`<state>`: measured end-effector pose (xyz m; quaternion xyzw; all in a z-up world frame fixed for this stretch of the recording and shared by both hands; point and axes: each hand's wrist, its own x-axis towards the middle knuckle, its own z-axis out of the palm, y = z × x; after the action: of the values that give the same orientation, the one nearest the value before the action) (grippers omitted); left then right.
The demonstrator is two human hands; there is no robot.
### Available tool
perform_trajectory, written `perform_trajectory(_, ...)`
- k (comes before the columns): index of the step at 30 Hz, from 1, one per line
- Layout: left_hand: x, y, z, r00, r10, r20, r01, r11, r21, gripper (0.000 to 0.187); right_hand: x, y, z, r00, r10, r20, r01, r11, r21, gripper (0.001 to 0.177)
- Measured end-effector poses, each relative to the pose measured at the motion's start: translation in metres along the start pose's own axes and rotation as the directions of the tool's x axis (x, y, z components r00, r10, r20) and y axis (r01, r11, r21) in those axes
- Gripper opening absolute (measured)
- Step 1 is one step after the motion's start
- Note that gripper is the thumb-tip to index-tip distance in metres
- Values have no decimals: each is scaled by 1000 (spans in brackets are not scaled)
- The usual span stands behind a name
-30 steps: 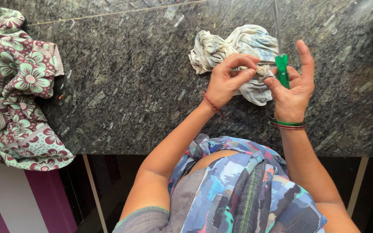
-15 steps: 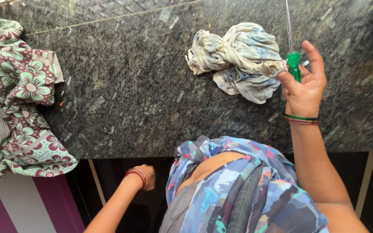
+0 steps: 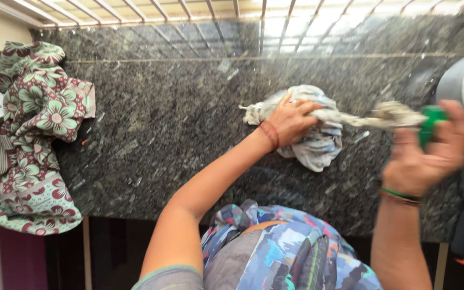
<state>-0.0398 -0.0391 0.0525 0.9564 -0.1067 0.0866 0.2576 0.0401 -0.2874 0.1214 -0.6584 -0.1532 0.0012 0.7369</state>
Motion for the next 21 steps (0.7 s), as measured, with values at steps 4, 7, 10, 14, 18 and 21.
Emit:
perform_trajectory(4,44,-33,27,966,-259,-15,243,924,-295,36,49,16,-11,988,-30,-154,22,998,-58,58)
perform_trajectory(7,89,-57,40,922,-239,-306,104,911,-399,35,80,46,-3,977,118,-178,-128,991,-46,56)
perform_trajectory(10,130,-80,47,878,-281,-388,16,827,-562,53,91,64,7,960,234,-151,-241,970,-33,39)
perform_trajectory(14,164,-100,56,909,-393,-140,81,494,-866,66,77,71,17,955,296,-33,-298,942,-155,33)
perform_trajectory(18,192,-108,71,942,-246,-227,-8,662,-750,63,78,77,20,900,430,63,-411,889,-203,34)
perform_trajectory(21,215,-111,72,959,-162,-233,15,850,-527,54,94,86,18,861,497,108,-469,859,-206,36)
